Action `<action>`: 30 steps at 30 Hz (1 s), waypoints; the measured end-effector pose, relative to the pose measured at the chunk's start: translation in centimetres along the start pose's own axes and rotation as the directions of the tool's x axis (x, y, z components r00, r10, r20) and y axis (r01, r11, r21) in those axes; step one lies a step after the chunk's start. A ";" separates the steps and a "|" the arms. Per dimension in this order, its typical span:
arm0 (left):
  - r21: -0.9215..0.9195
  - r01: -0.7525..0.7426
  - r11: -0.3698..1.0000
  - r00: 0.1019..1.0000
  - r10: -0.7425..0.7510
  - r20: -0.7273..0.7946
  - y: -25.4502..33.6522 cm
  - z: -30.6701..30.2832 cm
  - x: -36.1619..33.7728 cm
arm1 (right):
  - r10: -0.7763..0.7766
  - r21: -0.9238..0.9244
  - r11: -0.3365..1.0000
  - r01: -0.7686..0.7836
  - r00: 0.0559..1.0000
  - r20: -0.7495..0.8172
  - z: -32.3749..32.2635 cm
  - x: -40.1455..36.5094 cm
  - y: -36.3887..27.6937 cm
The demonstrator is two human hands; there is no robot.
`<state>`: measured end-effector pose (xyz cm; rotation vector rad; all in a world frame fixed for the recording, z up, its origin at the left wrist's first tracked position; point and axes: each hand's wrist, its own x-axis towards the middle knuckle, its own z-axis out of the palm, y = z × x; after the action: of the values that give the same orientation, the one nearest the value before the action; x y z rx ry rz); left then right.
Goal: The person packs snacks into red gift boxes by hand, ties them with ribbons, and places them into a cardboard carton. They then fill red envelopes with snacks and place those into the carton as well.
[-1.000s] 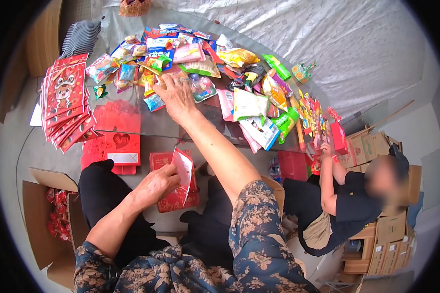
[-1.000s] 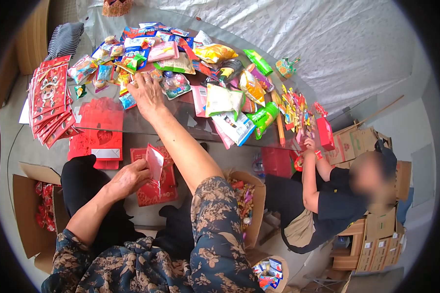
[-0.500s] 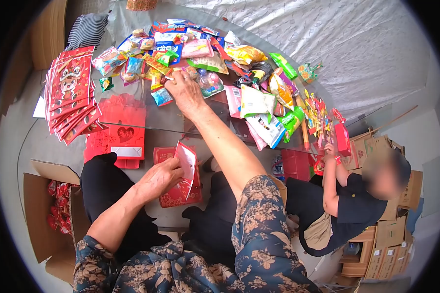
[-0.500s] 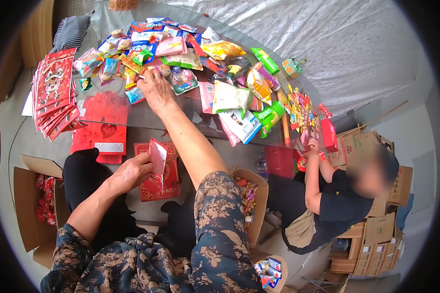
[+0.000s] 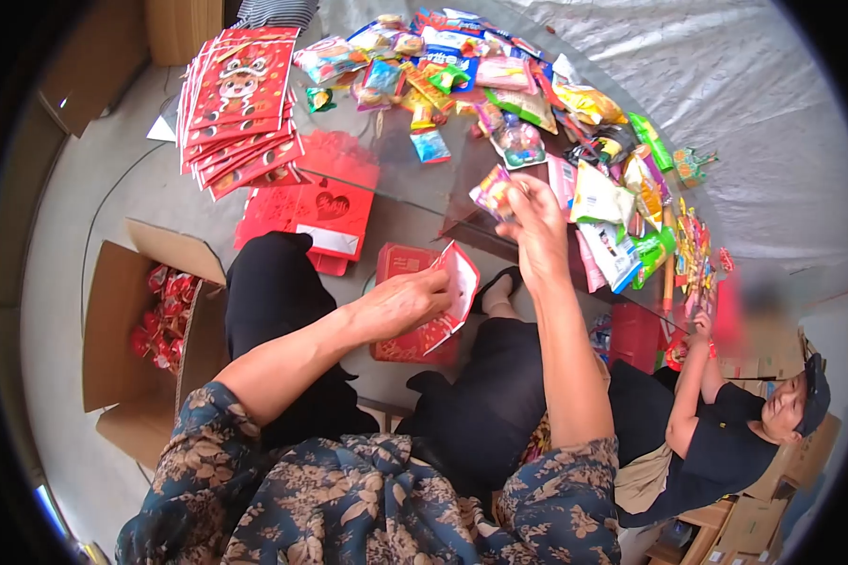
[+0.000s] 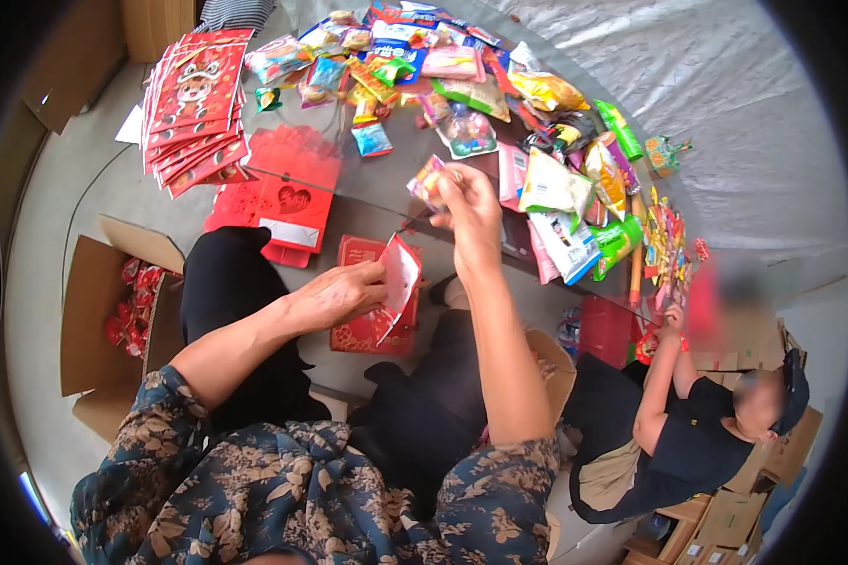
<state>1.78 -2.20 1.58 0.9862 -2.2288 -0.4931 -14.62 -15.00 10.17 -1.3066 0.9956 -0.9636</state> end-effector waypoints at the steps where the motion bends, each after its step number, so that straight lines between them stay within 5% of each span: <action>1: -0.011 0.015 1.000 0.999 -0.016 -0.036 0.3 0.1 0.0 | 0.023 -0.030 0.999 -0.023 1.000 -0.005 -0.3 -1.7 -0.3; 4: 0.020 -0.063 0.998 0.998 0.062 0.030 -0.5 0.6 -0.1 | -0.008 -0.110 0.994 0.004 0.999 -0.038 -0.5 -6.0 0.3; 8: -0.041 -0.044 0.998 0.997 0.042 -0.063 0.8 1.4 0.5 | -0.124 -0.249 0.961 0.117 0.992 -0.013 -0.7 -8.9 3.4; 11: -0.008 -0.009 1.000 1.000 0.009 0.030 1.5 1.9 0.3 | -0.153 -0.582 0.808 0.089 0.986 -0.062 -0.9 -10.3 4.0; 13: 0.013 -0.010 1.000 0.998 0.010 0.061 2.0 2.0 0.4 | -0.176 -0.649 0.757 0.078 0.981 -0.087 -1.0 -11.0 4.2; 30: 0.009 -0.039 0.999 0.999 0.038 0.023 2.1 2.0 0.1 | -0.091 -0.809 0.586 0.044 0.996 -0.012 -1.0 -11.7 5.4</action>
<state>-0.73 -0.71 1.36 0.9452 -2.2680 -0.4787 -19.07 -3.95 5.16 -2.1005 1.5359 -0.5762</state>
